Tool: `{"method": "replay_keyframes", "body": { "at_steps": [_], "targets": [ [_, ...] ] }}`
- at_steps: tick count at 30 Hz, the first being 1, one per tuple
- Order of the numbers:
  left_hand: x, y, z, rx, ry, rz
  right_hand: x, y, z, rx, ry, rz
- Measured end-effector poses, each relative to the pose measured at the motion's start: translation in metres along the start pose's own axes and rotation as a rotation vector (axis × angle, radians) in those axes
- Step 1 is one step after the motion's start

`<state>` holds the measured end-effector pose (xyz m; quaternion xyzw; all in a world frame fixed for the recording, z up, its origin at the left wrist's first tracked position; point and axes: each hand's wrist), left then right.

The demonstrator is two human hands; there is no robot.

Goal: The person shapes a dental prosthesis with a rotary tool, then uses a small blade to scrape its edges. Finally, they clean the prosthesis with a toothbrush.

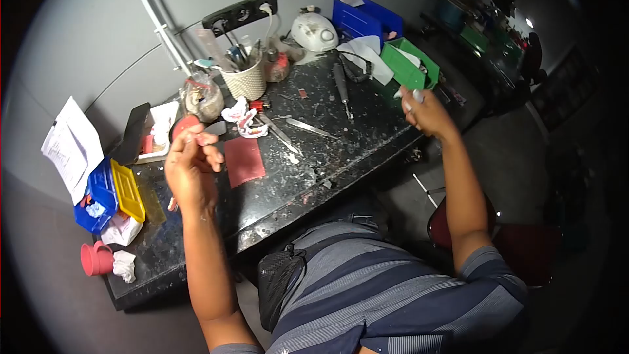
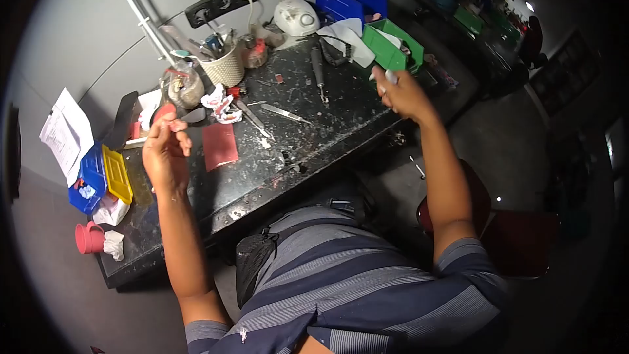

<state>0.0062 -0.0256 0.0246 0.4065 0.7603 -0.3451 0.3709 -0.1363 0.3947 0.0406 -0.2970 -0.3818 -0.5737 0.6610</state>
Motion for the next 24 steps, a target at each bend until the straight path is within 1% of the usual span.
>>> {"method": "replay_keyframes", "body": {
  "at_steps": [1,3,7,9,11,13,14,16,17,19,23,24],
  "targets": [
    [0.000,-0.002,0.003,-0.022,-0.023,-0.025,-0.007,0.003,-0.002,0.042,0.030,-0.051],
    [0.000,-0.005,0.007,-0.017,-0.059,-0.040,-0.023,0.003,-0.001,0.126,0.010,-0.053],
    [0.002,-0.004,0.006,-0.016,-0.104,-0.015,-0.022,-0.002,-0.004,0.105,0.026,-0.091],
    [0.004,-0.003,0.004,-0.004,-0.111,-0.008,-0.019,-0.004,-0.007,0.138,0.084,-0.078],
    [0.005,0.000,0.002,0.015,-0.173,-0.021,-0.022,-0.007,-0.015,0.113,0.045,-0.104],
    [0.004,0.001,0.000,0.022,-0.167,-0.004,-0.025,-0.008,-0.019,-0.001,0.036,-0.032],
    [0.004,0.001,-0.001,0.031,-0.163,0.006,-0.023,-0.008,-0.018,0.001,0.039,-0.035],
    [0.004,0.002,-0.001,0.038,-0.160,0.012,-0.018,-0.008,-0.015,0.011,0.080,-0.153],
    [0.004,0.002,-0.001,0.047,-0.158,0.012,-0.017,-0.008,-0.014,0.012,0.081,-0.156],
    [0.004,0.002,-0.002,0.049,-0.162,0.016,-0.015,-0.011,-0.013,0.059,-0.028,-0.184],
    [0.004,0.003,-0.004,0.051,-0.177,0.024,-0.027,-0.021,-0.013,0.088,-0.063,-0.190],
    [0.005,0.003,-0.003,0.075,-0.164,0.016,-0.027,-0.021,-0.014,0.067,-0.019,-0.177]
  ]
}}
Point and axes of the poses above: each hand's wrist, its own y-axis away from the middle knuckle, its own z-axis out of the back of the hand, x = y × z
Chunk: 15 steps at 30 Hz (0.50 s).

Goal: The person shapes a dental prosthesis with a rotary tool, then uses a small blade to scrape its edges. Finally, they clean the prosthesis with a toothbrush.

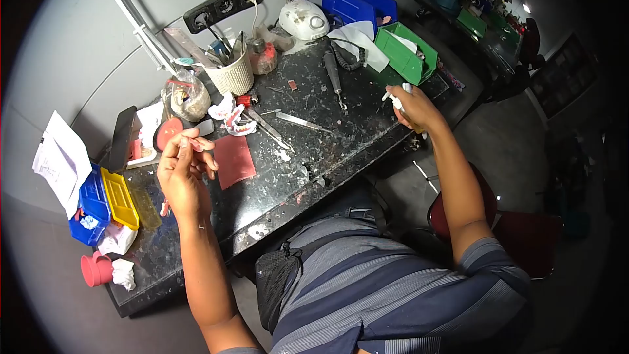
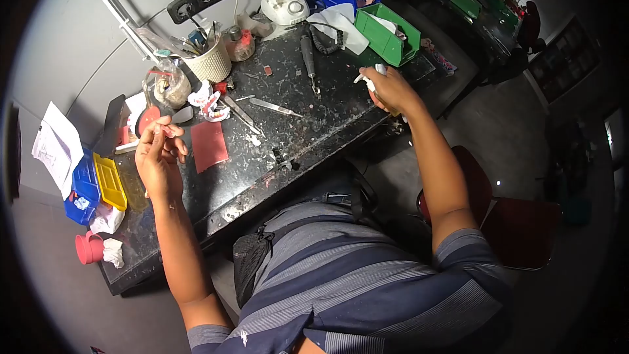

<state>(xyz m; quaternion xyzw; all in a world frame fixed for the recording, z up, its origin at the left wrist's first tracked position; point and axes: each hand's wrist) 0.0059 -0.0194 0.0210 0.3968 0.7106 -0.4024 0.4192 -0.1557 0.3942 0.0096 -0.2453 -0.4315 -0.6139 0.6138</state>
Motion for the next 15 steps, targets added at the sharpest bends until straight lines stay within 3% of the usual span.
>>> {"method": "replay_keyframes", "body": {
  "at_steps": [5,7,9,11,15],
  "targets": [
    [-0.001,0.001,-0.004,-0.008,-0.027,0.016,0.017,0.011,-0.003,-0.121,0.321,-0.046],
    [-0.001,0.001,-0.003,-0.015,-0.035,0.016,0.016,0.013,-0.003,-0.289,0.532,0.095],
    [0.001,-0.001,0.000,-0.024,-0.015,0.017,0.017,0.018,-0.004,-0.319,0.509,0.230],
    [0.000,0.000,0.001,-0.033,-0.017,0.022,0.022,0.020,-0.004,-0.280,0.558,0.111],
    [0.000,0.000,-0.003,-0.032,-0.035,0.021,0.011,0.013,-0.003,-0.296,0.578,0.190]
  ]
}}
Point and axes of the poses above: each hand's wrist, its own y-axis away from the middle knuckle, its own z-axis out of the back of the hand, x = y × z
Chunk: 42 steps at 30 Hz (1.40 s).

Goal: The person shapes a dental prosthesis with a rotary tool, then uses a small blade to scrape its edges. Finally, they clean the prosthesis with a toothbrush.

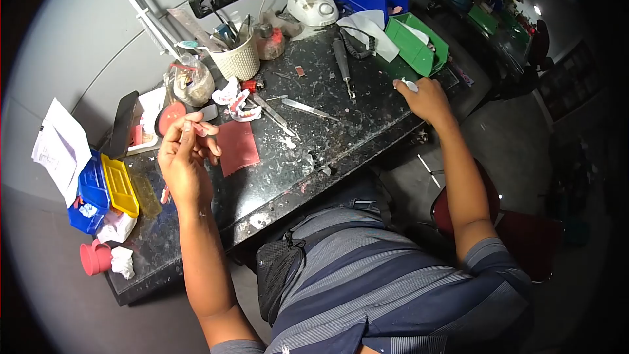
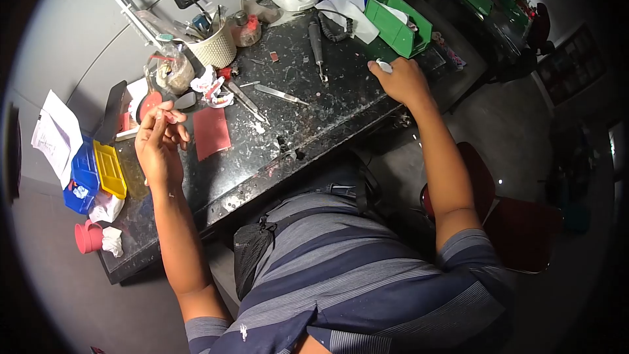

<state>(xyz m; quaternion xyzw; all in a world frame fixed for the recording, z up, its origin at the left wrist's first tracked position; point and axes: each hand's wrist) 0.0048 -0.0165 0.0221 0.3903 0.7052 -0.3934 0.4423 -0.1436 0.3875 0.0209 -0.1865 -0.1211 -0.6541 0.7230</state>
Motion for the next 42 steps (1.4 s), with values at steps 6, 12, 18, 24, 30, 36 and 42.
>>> {"method": "replay_keyframes", "body": {
  "at_steps": [6,12,18,24,30,36,42],
  "targets": [
    [0.001,0.001,0.001,0.022,0.016,0.005,0.001,-0.006,-0.006,0.011,0.044,-0.163],
    [0.001,-0.001,0.004,0.020,-0.009,0.020,-0.025,-0.019,-0.025,-0.129,0.096,-0.078],
    [0.000,0.000,0.004,0.022,-0.009,0.018,0.001,-0.009,-0.012,-0.009,0.078,-0.196],
    [-0.002,0.000,0.001,0.032,-0.004,-0.020,0.003,-0.008,-0.013,-0.040,0.097,-0.205],
    [-0.001,-0.001,0.004,0.012,-0.012,-0.019,-0.003,-0.009,-0.006,-0.028,-0.054,-0.294],
    [-0.001,-0.001,0.001,0.000,0.007,0.013,0.007,-0.029,0.004,-0.157,0.046,0.017],
    [0.005,-0.006,0.006,0.023,0.124,-0.028,0.005,-0.062,0.003,-0.148,0.475,0.162]
  ]
}}
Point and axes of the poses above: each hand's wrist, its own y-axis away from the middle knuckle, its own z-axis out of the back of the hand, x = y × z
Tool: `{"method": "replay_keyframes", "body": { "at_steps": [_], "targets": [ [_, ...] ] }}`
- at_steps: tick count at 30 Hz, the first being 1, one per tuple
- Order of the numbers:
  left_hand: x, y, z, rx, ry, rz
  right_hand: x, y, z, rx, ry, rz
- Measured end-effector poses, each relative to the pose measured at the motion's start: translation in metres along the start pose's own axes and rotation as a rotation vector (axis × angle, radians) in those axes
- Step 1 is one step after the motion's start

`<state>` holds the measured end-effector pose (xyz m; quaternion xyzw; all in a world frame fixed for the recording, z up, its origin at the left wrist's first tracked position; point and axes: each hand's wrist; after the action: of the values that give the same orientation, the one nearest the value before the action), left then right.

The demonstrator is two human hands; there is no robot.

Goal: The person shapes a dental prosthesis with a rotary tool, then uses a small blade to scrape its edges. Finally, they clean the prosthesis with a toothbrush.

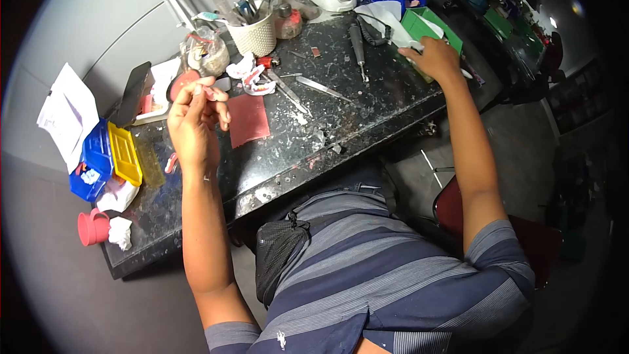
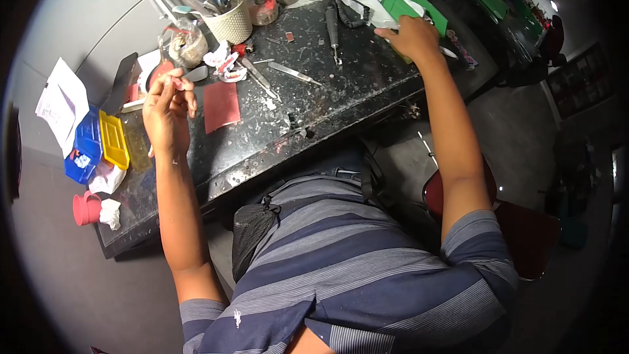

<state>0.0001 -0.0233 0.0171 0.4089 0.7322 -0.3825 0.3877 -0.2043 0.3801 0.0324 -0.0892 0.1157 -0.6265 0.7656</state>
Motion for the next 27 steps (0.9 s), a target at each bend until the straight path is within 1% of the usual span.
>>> {"method": "replay_keyframes", "body": {
  "at_steps": [1,2,4,5,6,8,9,10,12,13,14,15,16,17,18,19,20,21,22,24,26,27],
  "targets": [
    [0.001,-0.001,0.001,0.014,0.011,-0.012,0.004,0.003,0.014,0.023,0.010,-0.048],
    [0.003,-0.002,0.002,0.035,0.023,-0.022,0.003,0.004,0.018,0.018,0.005,-0.047],
    [0.006,-0.002,0.003,0.049,0.043,-0.027,-0.011,0.010,0.025,0.103,-0.150,-0.116],
    [0.007,-0.003,0.002,0.060,0.064,-0.028,-0.021,0.016,0.023,0.113,-0.235,-0.067],
    [0.008,-0.003,0.002,0.076,0.059,-0.027,-0.037,0.019,0.014,0.100,-0.234,-0.084],
    [0.006,-0.001,-0.001,0.080,-0.015,-0.056,-0.055,0.027,0.010,0.199,-0.397,0.074],
    [0.007,-0.002,0.004,0.130,0.004,-0.065,-0.064,0.034,0.008,0.179,-0.354,0.138],
    [0.007,-0.002,0.001,0.142,0.003,-0.072,-0.064,0.041,0.014,0.167,-0.356,0.131],
    [0.004,-0.002,-0.003,0.120,-0.037,-0.138,-0.058,0.053,0.028,0.386,-0.771,-0.184],
    [0.001,0.000,-0.006,0.120,-0.059,-0.125,-0.039,0.065,0.052,0.383,-0.761,-0.301],
    [-0.002,0.000,-0.007,0.128,-0.063,-0.134,-0.045,0.072,0.043,0.373,-0.769,-0.300],
    [-0.002,0.000,-0.006,0.131,-0.065,-0.146,-0.057,0.076,0.025,0.258,-0.675,-0.131],
    [-0.001,-0.001,-0.005,0.134,-0.067,-0.155,-0.058,0.082,0.020,0.144,-0.576,0.033],
    [0.000,-0.001,-0.002,0.135,-0.056,-0.151,-0.056,0.091,0.026,0.164,-0.507,0.002],
    [0.002,-0.002,0.001,0.144,-0.061,-0.158,-0.062,0.092,0.014,0.155,-0.514,-0.001],
    [0.004,-0.003,0.004,0.157,-0.040,-0.159,-0.073,0.092,-0.007,-0.007,-0.514,0.159],
    [0.004,-0.003,0.003,0.170,-0.017,-0.159,-0.073,0.092,-0.009,-0.170,-0.505,0.317],
    [0.003,-0.001,0.002,0.151,-0.018,-0.160,-0.075,0.095,-0.009,-0.071,-0.674,0.235],
    [0.001,0.002,-0.001,0.158,-0.019,-0.161,-0.068,0.098,0.003,-0.075,-0.675,0.231],
    [-0.004,0.010,-0.007,0.108,0.006,-0.170,-0.057,0.103,0.017,0.174,-0.880,-0.019],
    [-0.007,0.021,-0.013,0.103,0.017,-0.142,-0.057,0.107,0.010,0.177,-0.867,-0.018],
    [-0.006,0.027,-0.016,0.112,0.039,-0.131,-0.056,0.111,0.007,0.060,-0.729,0.082]
  ]
}}
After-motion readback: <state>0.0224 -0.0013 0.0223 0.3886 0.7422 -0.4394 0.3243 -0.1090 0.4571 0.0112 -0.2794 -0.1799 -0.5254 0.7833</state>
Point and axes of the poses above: each hand's wrist, its own y-axis away from the middle knuckle, its own z-axis out of the back of the hand, x = y × z
